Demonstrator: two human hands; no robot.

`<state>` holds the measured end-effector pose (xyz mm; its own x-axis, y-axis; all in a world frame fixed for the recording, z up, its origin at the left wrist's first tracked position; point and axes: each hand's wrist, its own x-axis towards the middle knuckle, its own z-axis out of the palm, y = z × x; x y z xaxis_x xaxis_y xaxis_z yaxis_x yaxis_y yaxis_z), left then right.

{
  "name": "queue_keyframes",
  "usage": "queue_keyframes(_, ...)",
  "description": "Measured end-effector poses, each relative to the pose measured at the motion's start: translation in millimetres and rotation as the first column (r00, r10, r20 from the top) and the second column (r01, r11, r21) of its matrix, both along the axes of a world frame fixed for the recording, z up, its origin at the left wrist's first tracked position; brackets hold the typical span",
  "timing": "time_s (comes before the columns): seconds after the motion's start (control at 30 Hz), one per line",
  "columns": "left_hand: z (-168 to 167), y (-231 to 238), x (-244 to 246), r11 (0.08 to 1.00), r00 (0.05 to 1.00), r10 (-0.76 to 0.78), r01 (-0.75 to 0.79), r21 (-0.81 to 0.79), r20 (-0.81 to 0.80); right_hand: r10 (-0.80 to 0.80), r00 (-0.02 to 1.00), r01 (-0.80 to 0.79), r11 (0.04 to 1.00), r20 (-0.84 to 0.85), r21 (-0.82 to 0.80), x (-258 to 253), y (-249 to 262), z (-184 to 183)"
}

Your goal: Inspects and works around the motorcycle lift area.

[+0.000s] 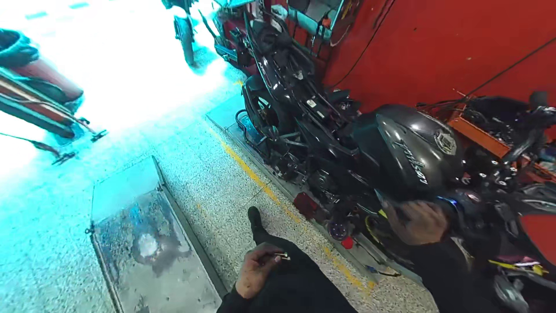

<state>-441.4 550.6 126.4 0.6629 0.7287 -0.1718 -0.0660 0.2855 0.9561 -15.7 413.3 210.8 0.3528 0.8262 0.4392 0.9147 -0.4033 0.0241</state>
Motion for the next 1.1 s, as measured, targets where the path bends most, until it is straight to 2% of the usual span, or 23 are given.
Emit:
queue_keyframes(0.13, 10, 107, 4, 0.994, 0.994, -0.104, 0.106, 0.040, -0.043, -0.109, 0.992, 0.112, 0.992, -0.060, 0.051, -12, -5, -11)
queue_keyframes(0.23, 14, 181, -2, 0.987, 0.982, -0.156, 0.158, 0.016, -0.110, -0.192, 0.980, 0.185, 0.978, -0.060, -0.101, -10, 14, 13)
queue_keyframes(0.3, 12, 234, -4, 0.981, 0.968, -0.190, 0.195, 0.015, -0.163, -0.209, 0.963, 0.201, 0.978, -0.173, -0.064, -21, 34, 32)
queue_keyframes(0.4, 10, 297, 1, 0.979, 0.965, -0.180, 0.194, 0.060, -0.191, -0.210, 0.946, 0.261, 0.946, -0.248, 0.194, -60, 99, 55)
queue_keyframes(0.43, 11, 313, 3, 0.979, 0.969, -0.171, 0.187, 0.079, -0.178, -0.200, 0.922, 0.294, 0.920, -0.332, 0.261, -76, 128, 53)
queue_keyframes(0.47, 12, 330, 6, 0.980, 0.975, -0.160, 0.176, 0.092, -0.154, -0.181, 0.873, 0.334, 0.898, -0.452, 0.285, -91, 160, 44)
queue_keyframes(0.53, 12, 362, 10, 0.980, 0.980, -0.152, 0.165, 0.107, -0.126, -0.162, 0.680, 0.381, 0.911, -0.715, 0.156, -124, 230, 18)
queue_keyframes(0.57, 8, 377, 8, 0.978, 0.979, -0.162, 0.176, 0.112, -0.125, -0.163, 0.560, 0.344, 0.938, -0.813, 0.049, -140, 267, 4)
queue_keyframes(0.63, -3, 405, 1, 0.973, 0.974, -0.192, 0.205, 0.109, -0.122, -0.162, 0.319, 0.160, 0.980, -0.934, -0.115, -175, 339, -21)
queue_keyframes(0.7, -13, 435, -11, 0.968, 0.969, -0.217, 0.230, 0.105, -0.121, -0.171, 0.102, -0.054, 0.983, -0.980, -0.177, -212, 412, -41)
queue_keyframes(0.77, -26, 473, -29, 0.961, 0.969, -0.221, 0.235, 0.146, -0.107, -0.222, -0.052, -0.232, 0.951, -0.974, -0.204, -248, 488, -52)
queue_keyframes(0.83, -33, 520, -54, 0.960, 0.977, -0.186, 0.204, 0.192, -0.106, -0.271, -0.119, -0.361, 0.908, -0.955, -0.213, -275, 561, -59)
queue_keyframes(0.93, -28, 609, -99, 0.968, 0.983, -0.072, 0.110, 0.225, -0.169, -0.283, -0.171, -0.522, 0.839, -0.944, -0.156, -306, 669, -61)
queue_keyframes(1.0, -13, 665, -125, 0.969, 0.981, 0.023, 0.025, 0.246, -0.192, -0.276, -0.189, -0.586, 0.802, -0.942, -0.117, -323, 739, -51)
queue_keyframes(1.1, 5, 744, -150, 0.969, 0.983, 0.087, -0.045, 0.243, -0.164, -0.212, -0.187, -0.623, 0.781, -0.959, -0.051, -345, 832, -38)
